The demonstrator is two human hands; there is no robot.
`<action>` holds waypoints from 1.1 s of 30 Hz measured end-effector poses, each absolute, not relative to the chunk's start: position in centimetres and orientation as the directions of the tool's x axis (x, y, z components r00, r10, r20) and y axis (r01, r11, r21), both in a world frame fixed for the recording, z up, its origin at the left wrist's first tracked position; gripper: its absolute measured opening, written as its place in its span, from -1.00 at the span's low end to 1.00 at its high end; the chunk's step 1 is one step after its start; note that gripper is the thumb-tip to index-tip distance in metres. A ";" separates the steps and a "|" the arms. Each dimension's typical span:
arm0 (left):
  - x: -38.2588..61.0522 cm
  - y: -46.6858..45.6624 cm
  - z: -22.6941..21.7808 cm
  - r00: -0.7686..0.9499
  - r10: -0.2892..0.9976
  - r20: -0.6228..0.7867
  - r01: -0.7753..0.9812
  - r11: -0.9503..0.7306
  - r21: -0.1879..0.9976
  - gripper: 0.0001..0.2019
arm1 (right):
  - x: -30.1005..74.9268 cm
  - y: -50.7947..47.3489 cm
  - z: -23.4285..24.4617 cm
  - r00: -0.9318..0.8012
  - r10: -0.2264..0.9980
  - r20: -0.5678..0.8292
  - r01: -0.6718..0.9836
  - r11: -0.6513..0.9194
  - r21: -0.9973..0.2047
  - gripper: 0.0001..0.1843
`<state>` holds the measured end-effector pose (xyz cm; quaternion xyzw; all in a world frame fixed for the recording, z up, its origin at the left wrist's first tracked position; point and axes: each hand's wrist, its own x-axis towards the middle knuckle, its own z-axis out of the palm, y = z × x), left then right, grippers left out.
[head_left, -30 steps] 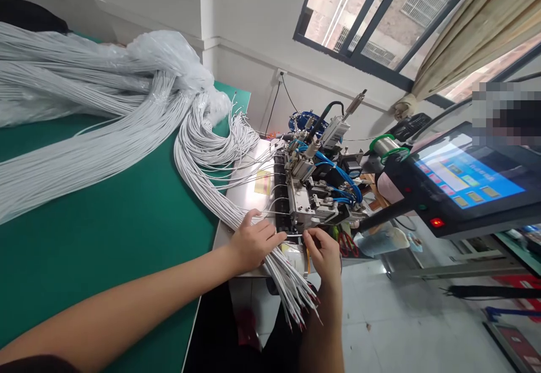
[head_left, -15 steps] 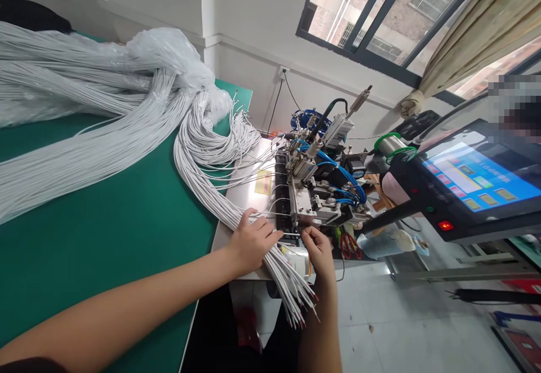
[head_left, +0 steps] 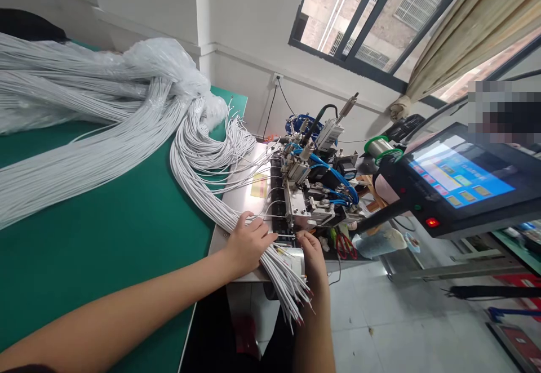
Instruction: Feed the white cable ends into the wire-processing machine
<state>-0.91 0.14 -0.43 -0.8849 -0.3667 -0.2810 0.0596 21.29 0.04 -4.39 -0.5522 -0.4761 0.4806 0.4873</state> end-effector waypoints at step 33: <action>-1.0 -0.1 -0.6 0.443 0.518 0.731 0.713 -0.699 0.064 -0.71 | 20.4 -2.8 1.4 -0.079 0.933 0.351 0.559 0.334 -0.759 -0.80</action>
